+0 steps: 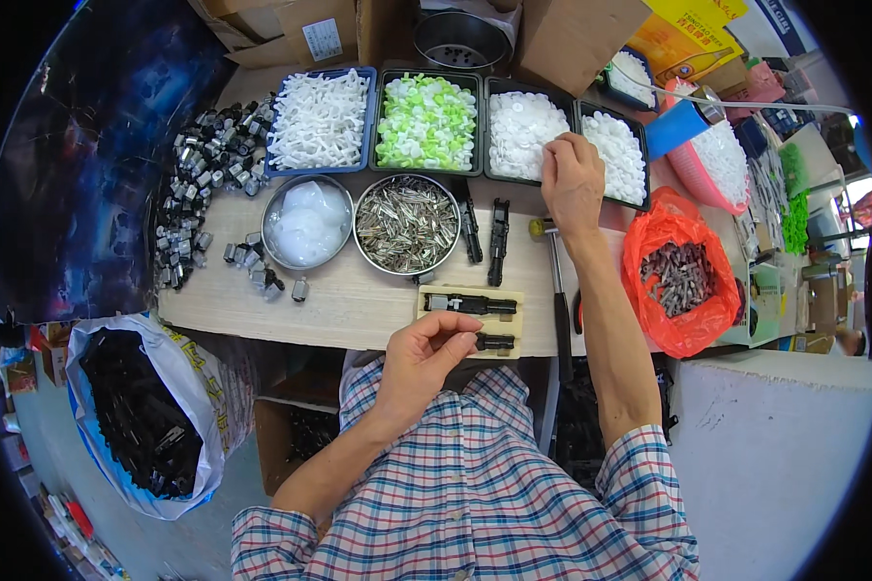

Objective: Assembling small mechanical components by inserting metal pins into brackets and using a hammer to secure them at a workbench.

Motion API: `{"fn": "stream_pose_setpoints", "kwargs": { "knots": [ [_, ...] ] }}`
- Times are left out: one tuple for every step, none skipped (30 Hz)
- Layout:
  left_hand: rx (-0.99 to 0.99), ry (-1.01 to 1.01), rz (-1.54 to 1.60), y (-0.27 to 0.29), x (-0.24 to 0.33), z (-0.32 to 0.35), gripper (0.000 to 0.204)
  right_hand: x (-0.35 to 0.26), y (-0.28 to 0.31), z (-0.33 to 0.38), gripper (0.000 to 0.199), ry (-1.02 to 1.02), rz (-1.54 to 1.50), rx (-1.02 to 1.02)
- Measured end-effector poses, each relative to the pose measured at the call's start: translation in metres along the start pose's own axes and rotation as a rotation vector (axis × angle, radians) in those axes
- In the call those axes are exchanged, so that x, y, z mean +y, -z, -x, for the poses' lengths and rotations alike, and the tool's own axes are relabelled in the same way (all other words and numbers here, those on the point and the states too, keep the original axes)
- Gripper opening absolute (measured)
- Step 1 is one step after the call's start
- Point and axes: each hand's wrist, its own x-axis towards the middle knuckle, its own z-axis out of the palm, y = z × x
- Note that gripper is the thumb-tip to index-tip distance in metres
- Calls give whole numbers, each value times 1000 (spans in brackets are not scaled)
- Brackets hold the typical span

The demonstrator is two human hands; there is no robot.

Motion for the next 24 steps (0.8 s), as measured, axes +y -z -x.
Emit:
{"fn": "stream_pose_setpoints", "kwargs": {
  "knots": [
    [2, 0, 0, 0, 0, 0, 19, -1, 2, 2, 10, 28, 0, 52],
    [8, -19, 6, -1, 1, 0, 20, -4, 5, 6, 10, 27, 0, 52],
    [14, -39, 12, 0, 3, 1, 20, -12, 11, 11, 9, 32, -71, 126],
    [25, -41, 12, 1, 3, 1, 20, -24, 13, 18, 8, 40, -152, 198],
    [78, -78, 23, 2, 5, 1, 20, -46, 25, 31, 6, -79, -320, 127],
    [134, -116, 35, 2, 5, 1, 20, -72, 41, 49, 4, -198, -489, 51],
    [146, -115, 38, 2, 5, 0, 20, -97, 57, 70, 3, -308, -576, -73],
    [156, -108, 46, 1, 5, -4, 20, -118, 74, 90, 4, -424, -650, -196],
    [168, -102, 52, 0, 5, -5, 20, -138, 90, 102, 5, -537, -764, -246],
    [166, -94, 51, -2, 3, -5, 20, -154, 100, 112, 7, -654, -874, -294],
    [149, -101, 22, -4, -1, -4, 20, -164, 105, 121, 7, -663, -871, -295],
    [131, -110, -9, -5, -4, -4, 20, -173, 106, 127, 7, -799, -965, -257],
    [128, -104, -12, -5, -7, -2, 20, -178, 108, 132, 8, -936, -1057, -215],
    [125, -113, -52, -4, -10, 0, 19, -182, 110, 134, 9, -956, -1094, -204],
    [119, -121, -90, -4, -13, 0, 18, -182, 110, 136, 9, -961, -1089, -200],
    [116, -117, -90, -4, -15, 0, 18, -182, 109, 139, 9, -967, -1098, -191],
    [113, -119, -120, -3, -16, 0, 18, -182, 110, 142, 9, -970, -1109, -184],
    [112, -123, -149, -3, -17, 1, 17, -182, 111, 142, 9, -971, -1108, -183],
    [113, -124, -149, -4, -17, 2, 17, -182, 113, 142, 8, -999, -1138, -206],
    [121, -120, -182, -5, -18, 3, 17, -181, 115, 141, 8, -1026, -1168, -229],
    [129, -117, -216, -5, -17, 4, 16, -182, 115, 142, 8, -1025, -1170, -231],
    [131, -119, -216, -5, -17, 5, 16, -182, 116, 142, 8, -1005, -1135, -238],
    [136, -125, -222, -5, -17, 5, 17, -182, 116, 142, 7, -985, -1100, -246],
    [141, -129, -228, -5, -16, 6, 17, -183, 117, 143, 7, -985, -1100, -247]
  ]
}}
